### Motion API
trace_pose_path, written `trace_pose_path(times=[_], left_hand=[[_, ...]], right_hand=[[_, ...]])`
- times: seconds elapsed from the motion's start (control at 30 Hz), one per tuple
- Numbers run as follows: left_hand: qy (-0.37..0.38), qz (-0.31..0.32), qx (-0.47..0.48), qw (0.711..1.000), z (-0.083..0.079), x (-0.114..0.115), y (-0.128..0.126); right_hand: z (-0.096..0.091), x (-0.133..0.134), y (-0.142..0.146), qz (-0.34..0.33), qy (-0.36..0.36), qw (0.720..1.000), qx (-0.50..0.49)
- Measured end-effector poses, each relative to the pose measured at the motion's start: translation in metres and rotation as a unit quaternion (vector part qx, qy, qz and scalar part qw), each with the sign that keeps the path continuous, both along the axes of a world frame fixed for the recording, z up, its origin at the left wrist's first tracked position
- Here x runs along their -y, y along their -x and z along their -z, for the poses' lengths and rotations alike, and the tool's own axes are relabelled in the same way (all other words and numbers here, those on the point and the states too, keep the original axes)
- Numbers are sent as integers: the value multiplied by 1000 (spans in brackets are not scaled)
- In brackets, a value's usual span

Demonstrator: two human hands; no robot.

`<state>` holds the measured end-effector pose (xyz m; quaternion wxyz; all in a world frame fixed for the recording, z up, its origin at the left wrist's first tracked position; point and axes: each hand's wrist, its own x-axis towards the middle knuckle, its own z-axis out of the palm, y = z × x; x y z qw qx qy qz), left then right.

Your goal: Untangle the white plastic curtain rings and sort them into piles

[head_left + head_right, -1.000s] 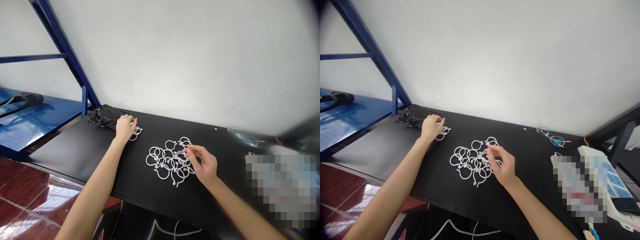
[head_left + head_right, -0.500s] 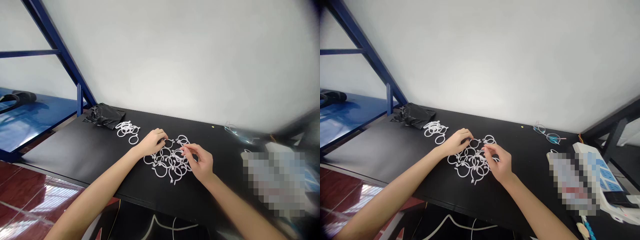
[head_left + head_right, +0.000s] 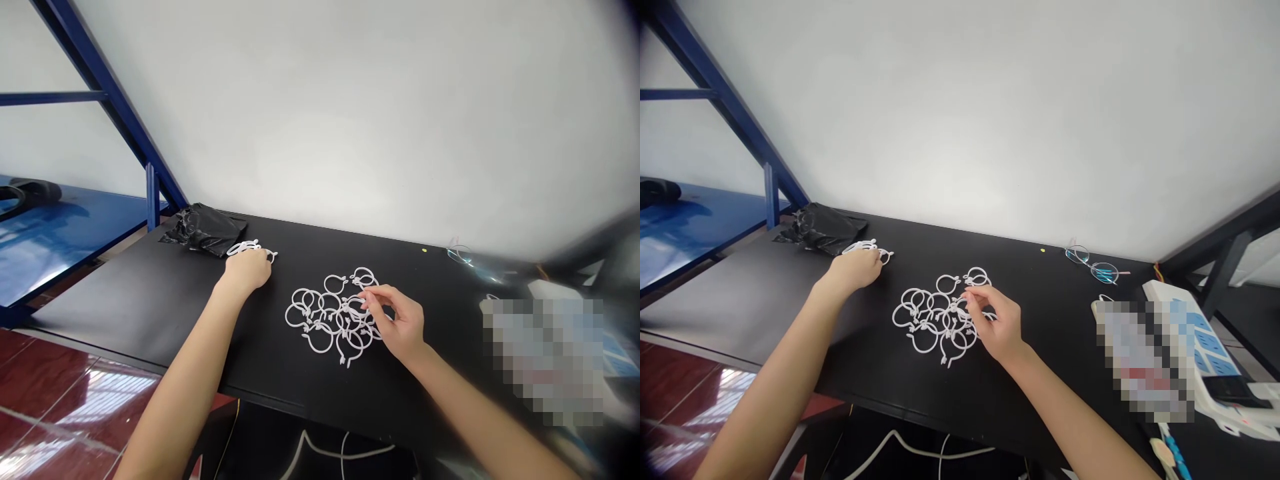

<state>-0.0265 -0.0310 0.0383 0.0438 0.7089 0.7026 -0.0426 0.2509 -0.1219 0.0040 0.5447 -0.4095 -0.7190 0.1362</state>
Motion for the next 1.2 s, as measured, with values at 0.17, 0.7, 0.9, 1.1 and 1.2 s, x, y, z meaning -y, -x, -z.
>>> trace_pose_path(times=[0.17, 0.7, 0.9, 1.1, 1.2], left_hand=[[-82, -5, -15, 996, -2, 7, -11], [-56, 355, 253, 898, 37, 16, -64], [-121, 342, 410, 837, 25, 19, -66], [-74, 356, 520, 773, 12, 34, -76], [-3, 341, 575, 744, 12, 36, -78]], right_hand=[[1, 0, 0, 3, 4, 1000, -2], [0, 1, -1, 4, 5, 1000, 9], [0, -2, 0, 13, 23, 1000, 12], [2, -7, 1, -7, 150, 987, -63], [-1, -8, 2, -34, 200, 971, -126]])
